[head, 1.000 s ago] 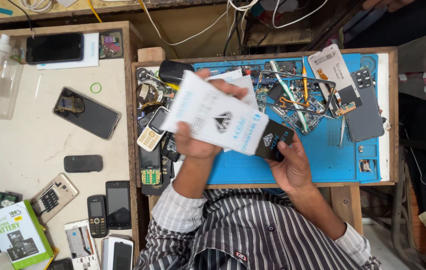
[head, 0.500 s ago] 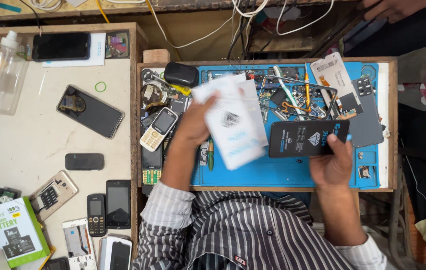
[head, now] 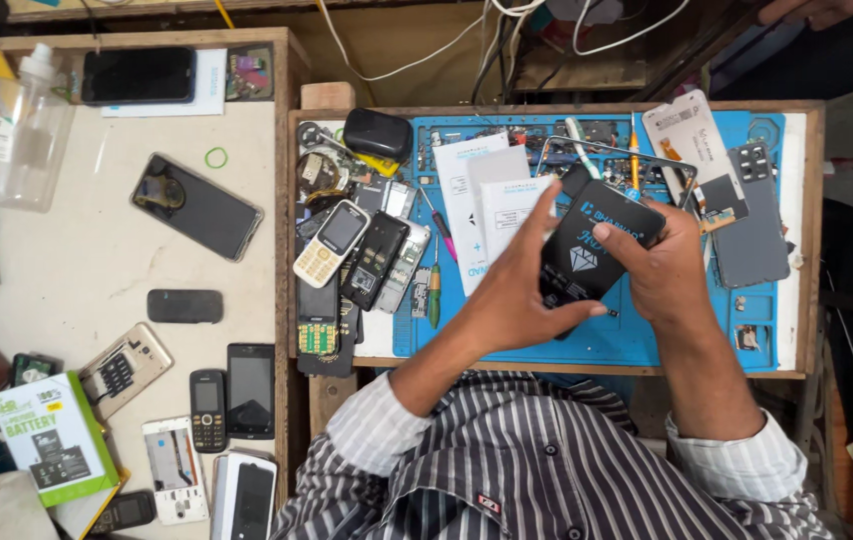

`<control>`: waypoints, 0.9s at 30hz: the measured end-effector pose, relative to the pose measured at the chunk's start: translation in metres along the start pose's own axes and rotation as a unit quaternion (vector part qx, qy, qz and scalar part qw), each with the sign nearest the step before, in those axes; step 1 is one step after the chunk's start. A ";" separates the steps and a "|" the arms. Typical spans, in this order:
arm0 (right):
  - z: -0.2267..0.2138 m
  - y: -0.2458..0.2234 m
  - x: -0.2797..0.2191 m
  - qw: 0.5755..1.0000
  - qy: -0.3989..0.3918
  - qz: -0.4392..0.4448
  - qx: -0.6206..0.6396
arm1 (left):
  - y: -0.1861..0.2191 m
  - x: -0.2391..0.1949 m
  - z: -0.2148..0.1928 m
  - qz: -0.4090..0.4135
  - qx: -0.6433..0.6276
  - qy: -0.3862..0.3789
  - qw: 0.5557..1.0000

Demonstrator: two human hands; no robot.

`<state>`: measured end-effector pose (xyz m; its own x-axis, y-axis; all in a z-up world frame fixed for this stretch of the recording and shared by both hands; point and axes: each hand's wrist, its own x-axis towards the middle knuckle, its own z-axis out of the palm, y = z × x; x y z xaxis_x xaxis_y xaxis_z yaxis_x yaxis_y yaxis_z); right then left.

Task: The person unpacks a smartphone from a protective sleeve and powers it on. They navigate the home screen and settings, then place the phone on the table. The person picks up a second smartphone, interacts with its screen, and places it back down. They repeat this process with a third smartphone, checking its display and responsiveness.

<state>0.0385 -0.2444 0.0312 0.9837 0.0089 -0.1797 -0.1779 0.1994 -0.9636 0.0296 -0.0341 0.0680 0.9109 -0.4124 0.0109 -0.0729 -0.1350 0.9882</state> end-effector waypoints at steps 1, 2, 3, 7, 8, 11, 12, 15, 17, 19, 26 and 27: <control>0.002 -0.004 0.002 1.000 -0.009 -0.003 -0.020 | -0.006 0.002 0.005 0.012 -0.007 0.008 1.000; 0.004 -0.007 0.003 0.999 -0.014 -0.006 -0.041 | -0.013 0.005 0.009 0.026 -0.016 0.012 0.999; 0.007 -0.009 0.003 1.000 -0.021 -0.021 -0.008 | -0.021 0.007 0.012 0.039 -0.024 0.017 0.999; 0.019 -0.008 -0.012 0.995 -0.003 -0.052 0.085 | -0.053 0.018 0.017 0.040 -0.305 0.013 0.952; 0.023 -0.005 -0.017 0.993 0.010 -0.051 0.102 | -0.059 0.018 0.016 0.024 -0.357 0.006 0.934; 0.036 0.005 -0.029 0.994 0.039 -0.106 -0.001 | -0.074 0.017 0.015 -0.002 -0.435 -0.016 0.900; 0.039 0.009 -0.030 0.992 0.051 -0.111 -0.013 | -0.078 0.016 0.015 -0.007 -0.447 -0.024 0.894; 0.045 0.014 -0.033 0.988 0.077 -0.128 -0.044 | -0.082 0.015 0.016 -0.002 -0.453 -0.025 0.891; 0.047 0.015 -0.032 0.986 0.078 -0.138 -0.056 | -0.082 0.016 0.016 0.004 -0.452 -0.018 0.892; 0.047 0.016 -0.031 0.987 0.075 -0.132 -0.051 | -0.081 0.015 0.015 0.007 -0.448 -0.013 0.894; 0.048 0.018 -0.030 0.987 0.071 -0.136 -0.041 | -0.079 0.015 0.014 0.009 -0.450 -0.015 0.893; 0.048 0.018 -0.030 0.987 0.069 -0.138 -0.040 | -0.079 0.015 0.015 0.011 -0.452 -0.016 0.892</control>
<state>0.0071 -0.1943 0.0289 0.9831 -0.1686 0.0715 0.0890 0.0983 -0.9912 0.0433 -0.0430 -0.0117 0.9003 -0.4332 0.0423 0.2792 0.6494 0.7074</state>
